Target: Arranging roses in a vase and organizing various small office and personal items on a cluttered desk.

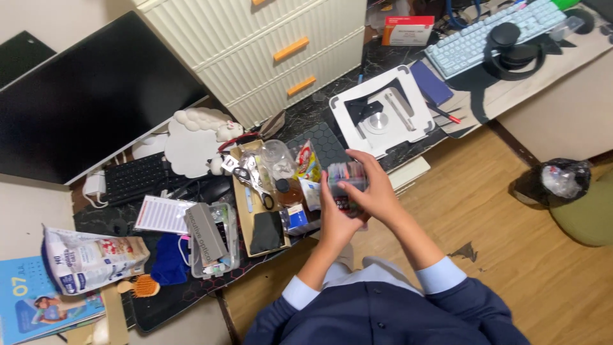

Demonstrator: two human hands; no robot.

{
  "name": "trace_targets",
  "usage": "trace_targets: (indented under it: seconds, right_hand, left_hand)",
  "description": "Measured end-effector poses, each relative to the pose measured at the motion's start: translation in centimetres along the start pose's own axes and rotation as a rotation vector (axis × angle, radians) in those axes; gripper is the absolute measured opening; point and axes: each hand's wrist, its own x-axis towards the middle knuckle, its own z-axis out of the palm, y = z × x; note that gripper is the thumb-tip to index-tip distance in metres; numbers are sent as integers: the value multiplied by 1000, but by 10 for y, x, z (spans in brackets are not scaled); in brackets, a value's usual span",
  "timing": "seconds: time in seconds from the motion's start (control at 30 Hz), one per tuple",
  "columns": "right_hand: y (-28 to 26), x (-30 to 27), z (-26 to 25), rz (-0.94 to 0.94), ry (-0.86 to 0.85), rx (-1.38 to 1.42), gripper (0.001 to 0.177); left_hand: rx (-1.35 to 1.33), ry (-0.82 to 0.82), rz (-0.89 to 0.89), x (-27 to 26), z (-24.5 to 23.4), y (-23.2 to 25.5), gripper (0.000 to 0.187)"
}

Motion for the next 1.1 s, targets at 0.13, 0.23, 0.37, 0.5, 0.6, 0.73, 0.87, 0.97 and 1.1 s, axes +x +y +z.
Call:
trace_targets:
  seconds: [0.13, 0.23, 0.37, 0.5, 0.6, 0.73, 0.87, 0.97, 1.1]
  right_hand:
    - [21, 19, 5, -16, -13, -13, 68]
    - [38, 32, 5, -45, 17, -20, 68]
    - [69, 43, 6, -17, 29, 20, 69]
    - [94, 57, -4, 16, 18, 77, 69]
    - [112, 80, -14, 6, -38, 142, 70]
    - [138, 99, -18, 25, -189, 183, 67]
    - [164, 106, 0, 83, -338, 174, 64]
    - [174, 109, 17, 50, -408, 147, 62]
    - [177, 118, 38, 17, -452, 142, 60]
  left_hand:
    - [-24, 40, 41, 28, 9, -8, 133]
    - [-242, -39, -147, 49, 17, -12, 131]
    - [-28, 32, -61, 64, 32, -27, 133]
    - [-68, 65, -67, 79, 47, -25, 134]
    - [-101, 68, -214, 93, 62, -19, 129]
    - [74, 215, -162, 104, 84, -28, 122]
    - [199, 317, -198, 95, 102, -49, 115]
    - [276, 406, -198, 84, 101, -47, 108]
    - [200, 344, -305, 72, 85, -33, 98]
